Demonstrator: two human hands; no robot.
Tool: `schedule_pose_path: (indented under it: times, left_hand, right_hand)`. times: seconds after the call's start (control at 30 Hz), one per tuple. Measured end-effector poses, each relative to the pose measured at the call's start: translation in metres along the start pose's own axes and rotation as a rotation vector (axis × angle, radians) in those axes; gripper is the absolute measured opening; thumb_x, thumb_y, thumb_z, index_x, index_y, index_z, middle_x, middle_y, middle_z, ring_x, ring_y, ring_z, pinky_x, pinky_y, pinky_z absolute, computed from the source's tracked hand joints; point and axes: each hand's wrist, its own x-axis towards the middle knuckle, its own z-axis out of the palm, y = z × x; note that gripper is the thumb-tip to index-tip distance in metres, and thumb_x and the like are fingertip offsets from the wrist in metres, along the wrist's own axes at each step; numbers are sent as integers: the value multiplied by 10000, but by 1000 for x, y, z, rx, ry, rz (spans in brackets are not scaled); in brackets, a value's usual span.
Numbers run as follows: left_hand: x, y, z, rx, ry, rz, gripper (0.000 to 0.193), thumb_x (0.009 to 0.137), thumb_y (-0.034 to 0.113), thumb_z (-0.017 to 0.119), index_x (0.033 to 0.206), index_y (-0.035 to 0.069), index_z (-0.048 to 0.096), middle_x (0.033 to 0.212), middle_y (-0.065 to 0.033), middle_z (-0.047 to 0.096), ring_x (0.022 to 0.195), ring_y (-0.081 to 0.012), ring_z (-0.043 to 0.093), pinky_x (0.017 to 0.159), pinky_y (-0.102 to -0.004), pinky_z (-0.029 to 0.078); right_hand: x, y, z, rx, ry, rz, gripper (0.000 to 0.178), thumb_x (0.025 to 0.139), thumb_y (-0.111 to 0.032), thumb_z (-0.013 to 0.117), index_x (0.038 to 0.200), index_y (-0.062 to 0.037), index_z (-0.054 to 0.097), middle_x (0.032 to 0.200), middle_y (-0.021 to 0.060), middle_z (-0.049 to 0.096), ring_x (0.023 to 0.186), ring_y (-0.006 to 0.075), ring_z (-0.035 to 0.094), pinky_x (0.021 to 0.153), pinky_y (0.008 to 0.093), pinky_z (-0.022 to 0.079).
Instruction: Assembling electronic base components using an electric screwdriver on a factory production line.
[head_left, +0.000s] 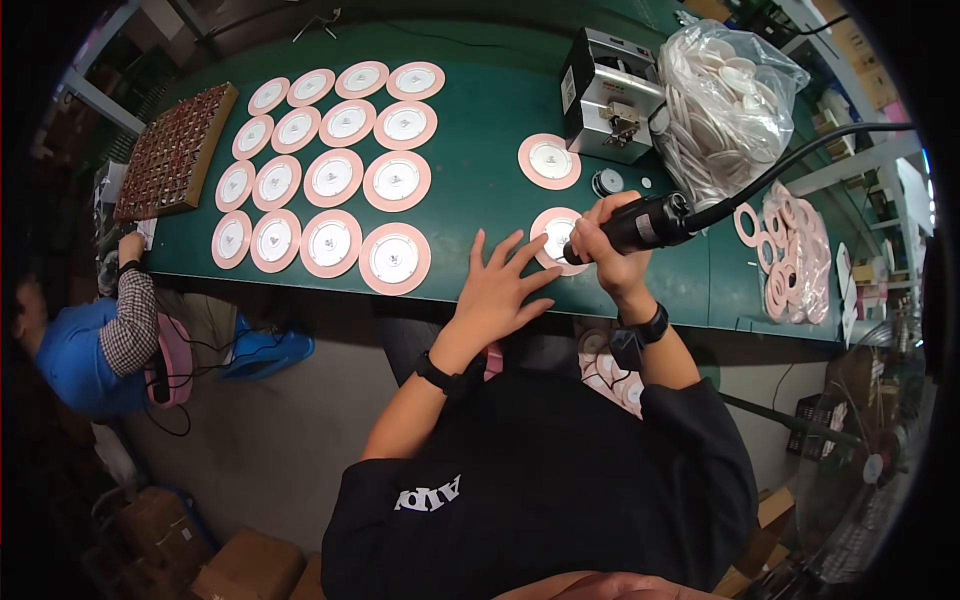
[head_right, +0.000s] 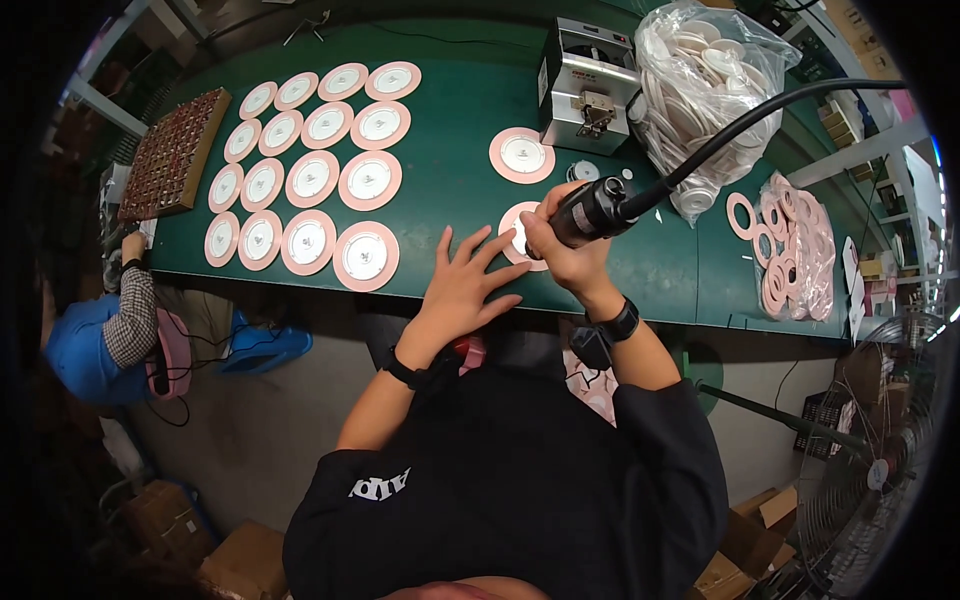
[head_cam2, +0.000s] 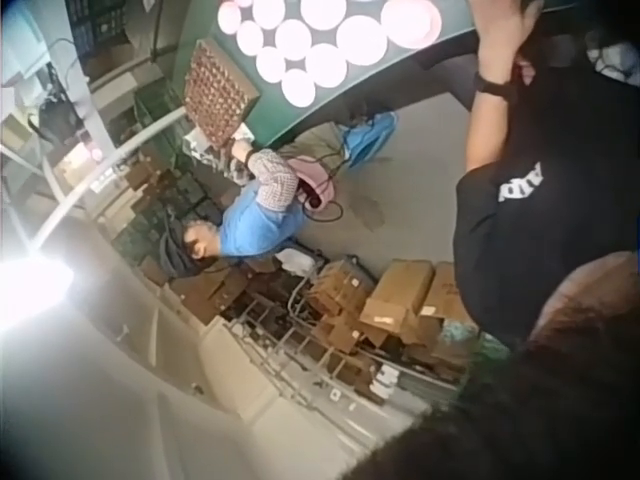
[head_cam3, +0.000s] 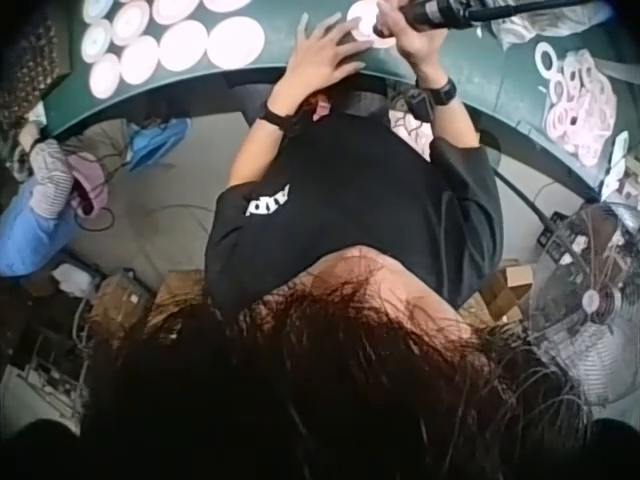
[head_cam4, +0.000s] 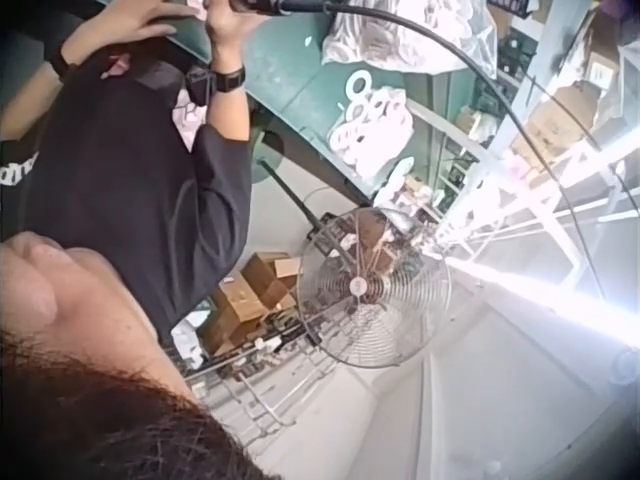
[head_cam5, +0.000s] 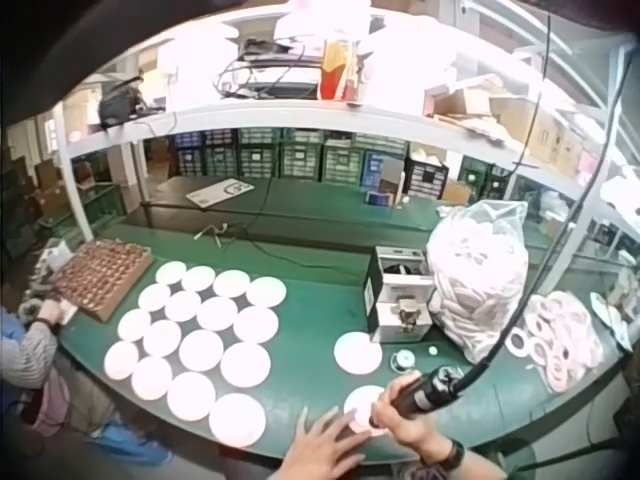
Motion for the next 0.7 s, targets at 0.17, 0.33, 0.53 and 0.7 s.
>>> schedule_pose_path:
  times: [0.17,0.33,0.53,0.7]
  left_hand:
    - [-2,1,2,-1,29,-4,468,844,417,746,1289,283,687,1547,-86,442,1440,-325,380,1180,-688,162]
    - [4,6,7,21,35,18,479,852,427,740,1301,271,681,1542,-109,444,1435,-369,378,1172,-702,167]
    - [11,36,12,-145,-251,338,567,849,445,743,1344,190,639,1551,-116,444,1428,-372,398,1149,-709,207]
    - [59,17,-26,-31,-172,144,633,836,377,766,1381,105,594,1540,-131,460,1395,-355,431,1162,-618,250]
  right_hand:
    - [-1,-15,4,-5,99,-21,256,901,73,611,1059,-42,446,696,57,496,519,137,471,550,313,465]
    - [-21,-66,-9,81,281,-147,244,900,14,568,1113,-41,462,678,51,493,500,148,453,562,315,458]
    - [-86,-106,-13,2,376,-231,281,897,-65,587,1127,-66,426,590,76,481,469,187,477,481,355,439]
    - [-91,-108,-10,143,243,-288,341,907,-6,650,1162,-42,427,607,72,503,492,189,506,523,353,463]
